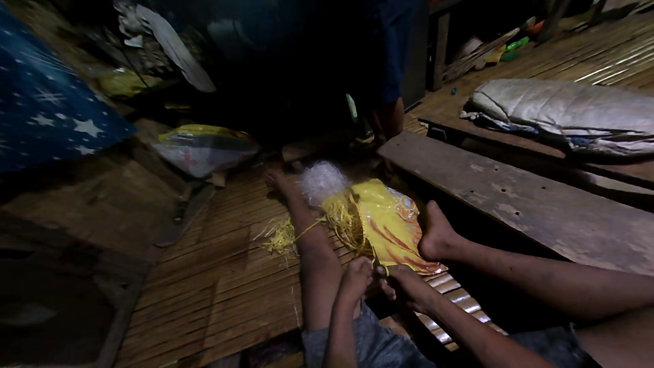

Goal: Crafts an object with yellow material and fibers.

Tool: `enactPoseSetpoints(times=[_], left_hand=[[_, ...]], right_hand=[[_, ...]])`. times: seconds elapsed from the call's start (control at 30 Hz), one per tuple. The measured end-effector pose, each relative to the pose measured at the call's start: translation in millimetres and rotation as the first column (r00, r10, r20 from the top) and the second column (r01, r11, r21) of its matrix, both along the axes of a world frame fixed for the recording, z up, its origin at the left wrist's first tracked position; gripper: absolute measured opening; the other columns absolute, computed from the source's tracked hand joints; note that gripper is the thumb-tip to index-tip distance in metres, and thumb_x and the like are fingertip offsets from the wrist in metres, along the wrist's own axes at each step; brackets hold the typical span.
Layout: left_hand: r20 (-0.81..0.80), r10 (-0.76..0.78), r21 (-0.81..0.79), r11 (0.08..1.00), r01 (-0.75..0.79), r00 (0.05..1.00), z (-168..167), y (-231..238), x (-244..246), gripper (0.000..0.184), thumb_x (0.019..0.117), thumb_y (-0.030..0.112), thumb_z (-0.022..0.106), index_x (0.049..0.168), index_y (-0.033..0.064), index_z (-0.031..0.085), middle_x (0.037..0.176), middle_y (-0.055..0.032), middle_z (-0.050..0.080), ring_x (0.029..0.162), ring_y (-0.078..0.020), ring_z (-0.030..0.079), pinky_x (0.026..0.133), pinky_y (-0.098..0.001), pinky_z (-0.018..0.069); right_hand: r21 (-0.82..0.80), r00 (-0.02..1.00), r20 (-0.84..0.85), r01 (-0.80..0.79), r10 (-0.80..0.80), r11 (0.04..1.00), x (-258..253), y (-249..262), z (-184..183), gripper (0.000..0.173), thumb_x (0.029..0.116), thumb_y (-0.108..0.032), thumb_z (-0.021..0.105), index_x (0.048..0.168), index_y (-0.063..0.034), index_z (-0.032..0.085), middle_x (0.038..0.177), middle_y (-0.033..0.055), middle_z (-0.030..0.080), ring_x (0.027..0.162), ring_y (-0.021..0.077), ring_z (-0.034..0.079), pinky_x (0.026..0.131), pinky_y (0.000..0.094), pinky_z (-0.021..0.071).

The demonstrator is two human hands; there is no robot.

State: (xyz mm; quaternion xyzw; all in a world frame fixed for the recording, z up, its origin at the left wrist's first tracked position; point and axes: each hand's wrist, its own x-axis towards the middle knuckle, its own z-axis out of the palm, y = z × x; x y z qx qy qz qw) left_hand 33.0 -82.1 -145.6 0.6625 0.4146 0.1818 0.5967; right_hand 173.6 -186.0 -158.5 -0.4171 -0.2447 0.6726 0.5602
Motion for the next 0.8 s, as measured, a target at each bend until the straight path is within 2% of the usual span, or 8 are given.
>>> enactPoseSetpoints(times=[0.2,0.4,0.63,0.8], left_hand=[[0.014,0.015,-0.009,1.000,-0.015,1.000,0,0,0,0.024,0.1089,0.016,0.043,0.097,0.0035,0.060,0.072,0.0018,0.051,0.058,-0.0071,0.049,0.056,-0.0237,0.0450],[0.033,0.013,0.004,1.000,-0.013,0.999,1,0,-1,0.026,0.1088,0.016,0.042,0.096,0.0034,0.061,0.070,0.0028,0.050,0.057,-0.0068,0.049,0.056,-0.0237,0.0460],[0.044,0.014,-0.006,1.000,-0.014,0.999,1,0,0,0.025,0.1087,0.015,0.042,0.096,0.0038,0.061,0.070,0.0030,0.050,0.057,-0.0064,0.048,0.056,-0.0230,0.0453],[0.040,0.034,-0.004,0.999,-0.034,0.999,2,0,-2,0.025,0.1090,0.016,0.042,0.097,0.0035,0.060,0.071,0.0025,0.051,0.057,-0.0064,0.048,0.055,-0.0230,0.0448]], right_hand=[[-0.027,0.997,-0.042,0.057,-0.058,0.998,-5,0,2,0.033,0.1089,-0.029,0.049,0.097,-0.0035,0.066,0.067,0.0000,0.059,0.052,0.0063,0.051,0.050,0.0217,0.0460],[0.019,0.999,-0.008,0.054,-0.054,0.998,-10,-1,2,0.038,0.1106,-0.033,0.041,0.109,-0.0052,0.067,0.076,0.0001,0.066,0.055,0.0056,0.054,0.052,0.0216,0.0464],[0.013,0.995,-0.037,0.088,-0.088,0.996,-12,-1,3,0.036,0.1104,-0.031,0.044,0.105,-0.0044,0.068,0.079,0.0014,0.066,0.056,0.0055,0.054,0.053,0.0209,0.0472],[0.032,0.993,-0.077,0.093,-0.090,0.995,-12,-1,0,0.028,0.1088,-0.025,0.049,0.100,-0.0036,0.065,0.071,-0.0004,0.058,0.054,0.0056,0.051,0.052,0.0211,0.0459]])
